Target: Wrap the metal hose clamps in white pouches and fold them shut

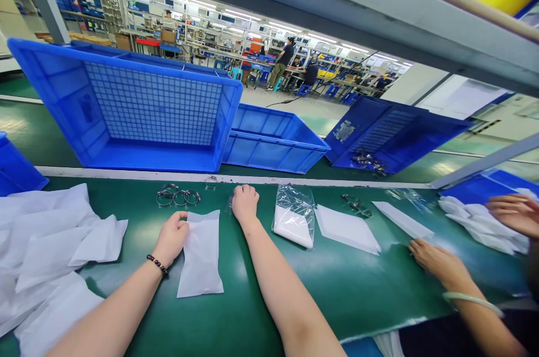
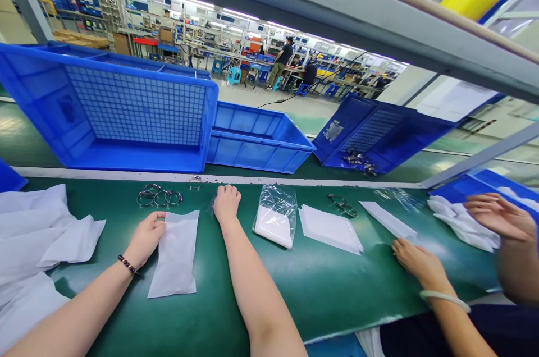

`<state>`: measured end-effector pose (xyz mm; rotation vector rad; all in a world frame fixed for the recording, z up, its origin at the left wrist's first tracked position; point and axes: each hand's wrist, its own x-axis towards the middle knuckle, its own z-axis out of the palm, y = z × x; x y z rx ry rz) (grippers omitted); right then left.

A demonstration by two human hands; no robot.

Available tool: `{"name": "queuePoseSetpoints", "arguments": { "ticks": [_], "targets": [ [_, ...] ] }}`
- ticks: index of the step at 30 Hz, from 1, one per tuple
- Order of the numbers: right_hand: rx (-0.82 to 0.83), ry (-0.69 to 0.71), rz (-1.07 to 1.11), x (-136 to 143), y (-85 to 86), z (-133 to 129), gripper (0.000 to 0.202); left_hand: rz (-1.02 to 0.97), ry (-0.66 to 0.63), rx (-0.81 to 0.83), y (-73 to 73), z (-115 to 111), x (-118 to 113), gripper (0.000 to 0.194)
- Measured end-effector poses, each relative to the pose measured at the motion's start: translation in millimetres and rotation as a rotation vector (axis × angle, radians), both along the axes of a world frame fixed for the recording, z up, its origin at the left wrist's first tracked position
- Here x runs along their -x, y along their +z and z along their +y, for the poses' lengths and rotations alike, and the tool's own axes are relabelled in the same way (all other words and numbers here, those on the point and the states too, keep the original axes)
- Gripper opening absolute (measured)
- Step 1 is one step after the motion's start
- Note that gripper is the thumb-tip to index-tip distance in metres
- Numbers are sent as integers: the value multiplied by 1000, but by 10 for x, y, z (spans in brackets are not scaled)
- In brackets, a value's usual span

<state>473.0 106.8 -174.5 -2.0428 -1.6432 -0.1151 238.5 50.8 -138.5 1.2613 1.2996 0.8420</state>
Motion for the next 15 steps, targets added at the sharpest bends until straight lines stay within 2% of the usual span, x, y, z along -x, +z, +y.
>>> {"name": "queuePoseSetpoints", "arguments": {
  "ticks": [5,15],
  "targets": [
    [47,34,59,-51,18,-41,21,-21,9,2,-25,1,9,39],
    [92,3,194,-203,72,-65,26,-32,0,26,-12,2,-1,42]
  ]
}}
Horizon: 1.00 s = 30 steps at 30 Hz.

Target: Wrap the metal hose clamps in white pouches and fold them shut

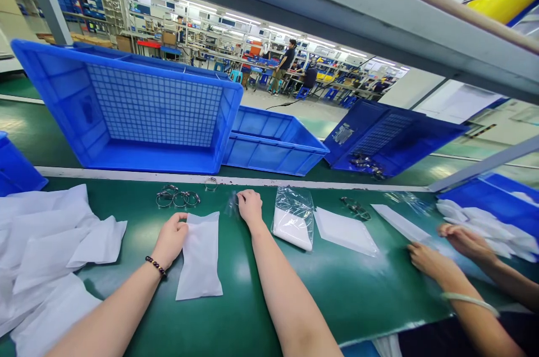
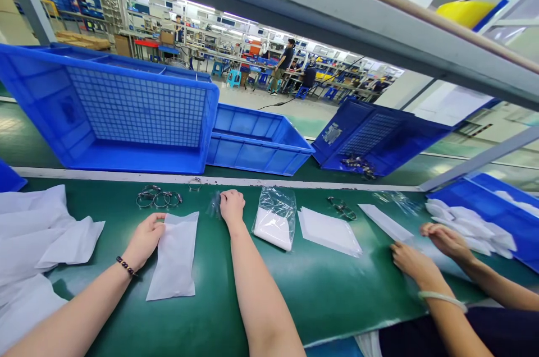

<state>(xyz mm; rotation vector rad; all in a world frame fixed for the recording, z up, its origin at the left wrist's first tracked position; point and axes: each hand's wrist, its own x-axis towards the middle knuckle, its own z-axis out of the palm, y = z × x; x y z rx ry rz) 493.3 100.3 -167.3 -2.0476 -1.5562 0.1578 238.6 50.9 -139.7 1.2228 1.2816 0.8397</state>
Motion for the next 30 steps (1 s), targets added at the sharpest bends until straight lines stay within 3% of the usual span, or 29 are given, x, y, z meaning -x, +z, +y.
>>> {"name": "queuePoseSetpoints", "arguments": {
  "ticks": [8,19,30],
  "targets": [
    [-12,62,4,41,30,-34,18,21,-2,-5,43,-5,-7,38],
    [111,211,9,-101,83,-124,20,32,-2,-14,17,8,-1,34],
    [260,383,39,-249,17,-321,82,18,7,-19,29,19,5,37]
  ]
}}
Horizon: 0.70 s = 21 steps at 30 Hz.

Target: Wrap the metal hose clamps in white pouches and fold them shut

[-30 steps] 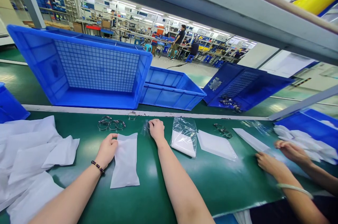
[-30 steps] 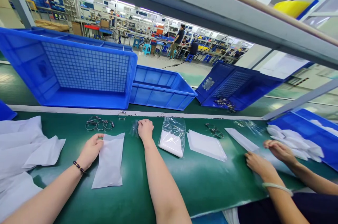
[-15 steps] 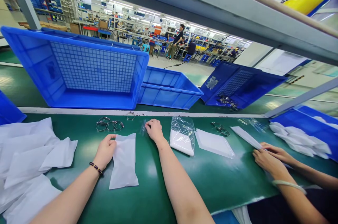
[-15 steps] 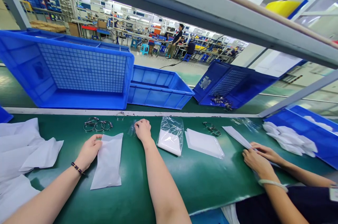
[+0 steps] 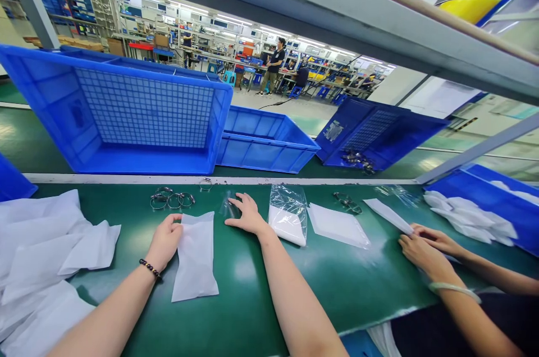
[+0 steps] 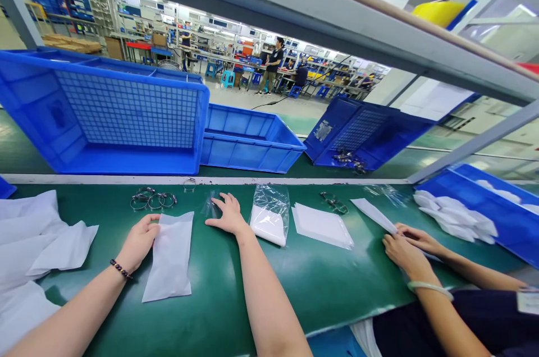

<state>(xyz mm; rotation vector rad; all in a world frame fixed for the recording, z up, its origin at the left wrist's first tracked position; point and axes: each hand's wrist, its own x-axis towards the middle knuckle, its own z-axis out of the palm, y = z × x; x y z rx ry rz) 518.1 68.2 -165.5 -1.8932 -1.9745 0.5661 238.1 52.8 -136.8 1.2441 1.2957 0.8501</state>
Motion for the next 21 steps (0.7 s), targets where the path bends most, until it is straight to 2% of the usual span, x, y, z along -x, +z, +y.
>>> {"name": "queuePoseSetpoints", "arguments": {
  "ticks": [4,6,8,12,14,18,21],
  "targets": [
    [-10,-17,93,-14,20,-20,101,-5,-2,1,5,1,-2,37],
    [-29,-67,185,-27,64,-34,103,-9,-3,3,11,3,-1,36],
    [-90,-163,313,-33,140,-49,94,-18,-5,8,18,8,4,35],
    [-214,-416,620,39,313,-130,57,-51,-45,40,46,22,19,28],
    [-135,-430,697,149,353,-220,47,-62,-80,63,71,26,28,24],
    [184,-315,822,495,332,-432,34,-44,-109,80,135,34,47,18],
    [367,-259,913,745,311,-489,26,-17,-90,71,174,45,58,16]
  ]
}}
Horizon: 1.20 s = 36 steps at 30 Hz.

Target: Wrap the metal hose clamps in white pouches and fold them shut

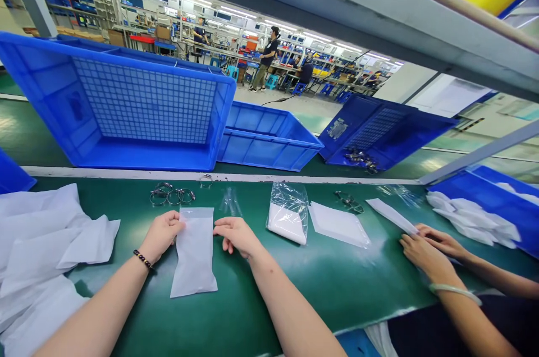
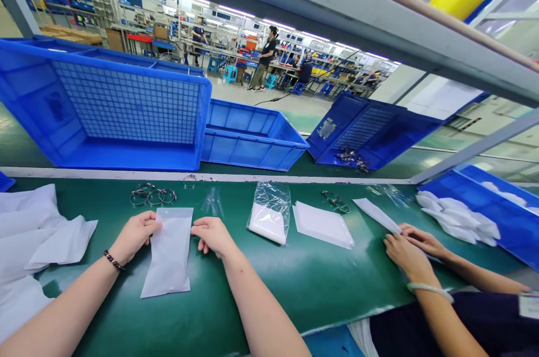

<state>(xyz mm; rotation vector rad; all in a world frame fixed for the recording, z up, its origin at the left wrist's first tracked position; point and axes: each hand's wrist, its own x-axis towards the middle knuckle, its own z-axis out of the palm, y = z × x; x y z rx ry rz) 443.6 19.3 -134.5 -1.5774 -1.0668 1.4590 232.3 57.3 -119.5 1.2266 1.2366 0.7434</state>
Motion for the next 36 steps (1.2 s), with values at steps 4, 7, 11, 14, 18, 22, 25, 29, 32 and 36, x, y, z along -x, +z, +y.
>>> {"name": "queuePoseSetpoints", "arguments": {
  "ticks": [4,7,11,14,18,22,25,29,32,36],
  "targets": [
    [73,17,82,184,-9,58,15,1,8,10,4,19,4,23],
    [93,12,102,217,-20,91,16,-7,13,23,-19,35,10,27],
    [104,-9,127,191,-11,87,18,18,20,42,-18,45,30,29],
    [107,-23,152,174,8,81,15,106,-57,52,37,28,34,29],
    [109,-44,189,173,1,82,15,144,-220,58,121,-2,28,28],
    [116,-81,237,173,-10,74,19,145,-225,40,120,6,48,17],
    [112,-111,271,167,19,59,22,113,-164,57,80,21,60,19],
    [98,-131,296,151,75,37,22,-9,-87,160,67,16,38,23],
    [79,-138,309,138,99,24,25,-121,-44,263,100,2,15,26],
    [67,-140,329,126,104,12,28,-232,10,327,144,-3,13,25]
  ]
}}
